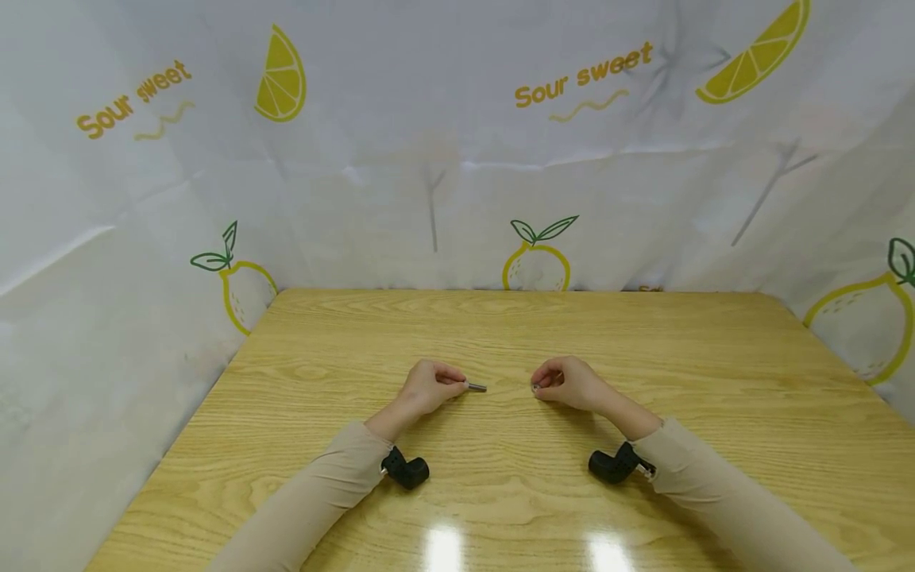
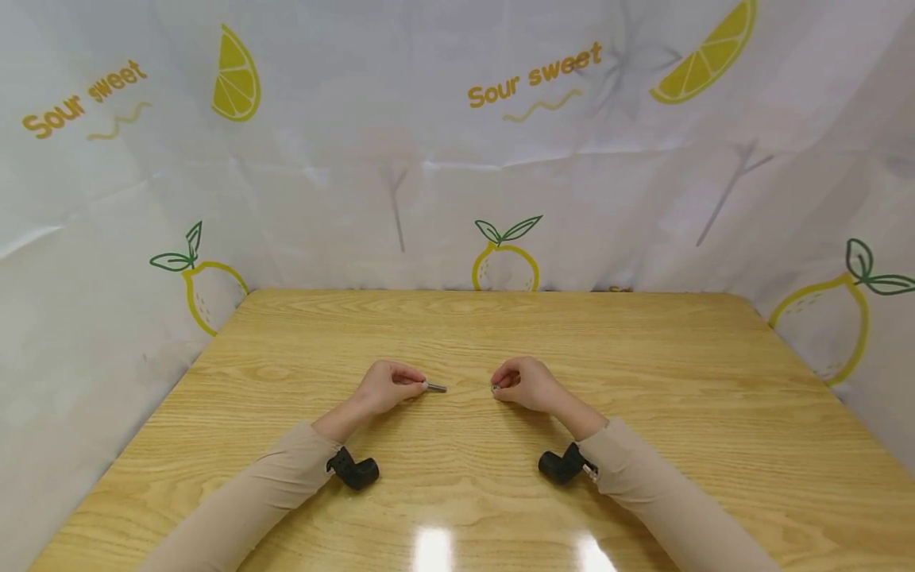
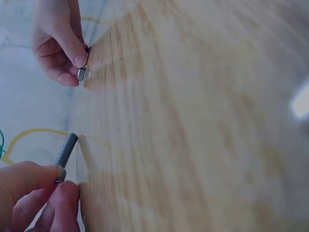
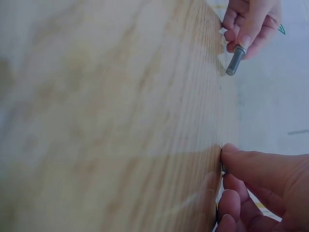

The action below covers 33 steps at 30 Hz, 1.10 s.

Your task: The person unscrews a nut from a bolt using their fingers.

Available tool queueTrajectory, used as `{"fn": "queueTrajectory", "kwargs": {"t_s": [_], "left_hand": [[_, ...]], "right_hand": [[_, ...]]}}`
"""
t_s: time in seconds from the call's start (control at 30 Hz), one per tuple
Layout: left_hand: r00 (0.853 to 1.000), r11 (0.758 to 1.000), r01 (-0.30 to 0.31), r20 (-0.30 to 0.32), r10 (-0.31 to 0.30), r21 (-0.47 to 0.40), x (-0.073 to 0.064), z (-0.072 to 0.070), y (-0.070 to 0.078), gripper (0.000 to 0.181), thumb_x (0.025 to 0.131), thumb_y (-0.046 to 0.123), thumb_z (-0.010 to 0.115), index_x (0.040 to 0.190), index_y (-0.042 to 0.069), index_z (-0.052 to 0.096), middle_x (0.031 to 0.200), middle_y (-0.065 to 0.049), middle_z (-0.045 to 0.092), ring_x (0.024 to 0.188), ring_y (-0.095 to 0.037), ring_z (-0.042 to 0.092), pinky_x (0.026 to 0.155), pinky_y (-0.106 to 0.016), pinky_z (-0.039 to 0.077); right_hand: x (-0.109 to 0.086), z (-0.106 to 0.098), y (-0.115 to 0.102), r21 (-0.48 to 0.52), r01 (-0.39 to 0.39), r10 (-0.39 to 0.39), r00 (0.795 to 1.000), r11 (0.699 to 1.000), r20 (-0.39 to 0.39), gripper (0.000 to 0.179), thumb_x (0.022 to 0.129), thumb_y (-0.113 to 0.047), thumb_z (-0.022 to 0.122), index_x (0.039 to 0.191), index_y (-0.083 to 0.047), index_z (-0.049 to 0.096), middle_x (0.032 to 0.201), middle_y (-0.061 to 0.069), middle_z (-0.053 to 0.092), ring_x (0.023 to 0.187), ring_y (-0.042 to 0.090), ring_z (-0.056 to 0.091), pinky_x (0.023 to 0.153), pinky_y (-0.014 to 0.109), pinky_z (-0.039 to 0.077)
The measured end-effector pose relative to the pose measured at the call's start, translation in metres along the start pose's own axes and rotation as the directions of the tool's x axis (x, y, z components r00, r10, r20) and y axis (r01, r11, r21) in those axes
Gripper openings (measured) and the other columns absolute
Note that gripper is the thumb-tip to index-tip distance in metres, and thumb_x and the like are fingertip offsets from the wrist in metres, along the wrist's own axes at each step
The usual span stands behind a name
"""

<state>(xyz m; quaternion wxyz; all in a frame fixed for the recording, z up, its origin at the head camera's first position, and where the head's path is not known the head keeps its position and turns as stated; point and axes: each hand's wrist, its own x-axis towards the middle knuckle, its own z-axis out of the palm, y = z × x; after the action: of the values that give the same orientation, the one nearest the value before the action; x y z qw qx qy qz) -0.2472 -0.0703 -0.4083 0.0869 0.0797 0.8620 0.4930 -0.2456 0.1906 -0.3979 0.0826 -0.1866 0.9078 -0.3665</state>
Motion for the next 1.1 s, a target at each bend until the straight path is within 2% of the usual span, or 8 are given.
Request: {"fn": "queueTrajectory", "kwargs": {"t_s": [0.17, 0.37, 1.1], "left_hand": [[1.000, 0.997, -0.005, -0.015, 0.006, 0.075, -0.0014, 0.0004, 0.0014, 0.012, 0.084, 0.014, 0.069, 0.092, 0.007, 0.074, 0.097, -0.009, 0.070, 0.083, -0.015, 0.061, 0.070, -0.024, 0.050], [1.000, 0.993, -0.009, 0.008, 0.008, 0.118, -0.0020, -0.0001, 0.0023, 0.011, 0.084, 0.014, 0.069, 0.091, 0.006, 0.074, 0.092, -0.009, 0.070, 0.075, -0.013, 0.057, 0.062, -0.021, 0.044], [0.999, 0.995, -0.020, 0.028, 0.017, 0.101, -0.0027, -0.0025, 0.0058, 0.015, 0.083, 0.013, 0.070, 0.094, 0.003, 0.072, 0.088, -0.010, 0.068, 0.070, -0.012, 0.055, 0.058, -0.019, 0.042]], "right_hand": [[-0.0005, -0.0001, 0.0001, -0.004, -0.003, 0.003, 1.000, 1.000, 0.000, 0.015, 0.083, -0.007, 0.068, 0.095, 0.001, 0.066, 0.084, 0.011, 0.065, 0.073, 0.012, 0.057, 0.064, 0.025, 0.048], [0.0002, -0.0002, 0.0011, -0.007, -0.003, 0.003, 1.000, 1.000, -0.006, 0.015, 0.083, -0.007, 0.069, 0.095, 0.002, 0.066, 0.084, 0.011, 0.065, 0.073, 0.012, 0.057, 0.063, 0.024, 0.048], [0.0018, -0.0025, -0.0006, -0.001, 0.004, -0.004, 1.000, 1.000, 0.002, 0.017, 0.083, -0.006, 0.068, 0.096, 0.003, 0.064, 0.085, 0.012, 0.064, 0.075, 0.012, 0.057, 0.065, 0.024, 0.048]]}}
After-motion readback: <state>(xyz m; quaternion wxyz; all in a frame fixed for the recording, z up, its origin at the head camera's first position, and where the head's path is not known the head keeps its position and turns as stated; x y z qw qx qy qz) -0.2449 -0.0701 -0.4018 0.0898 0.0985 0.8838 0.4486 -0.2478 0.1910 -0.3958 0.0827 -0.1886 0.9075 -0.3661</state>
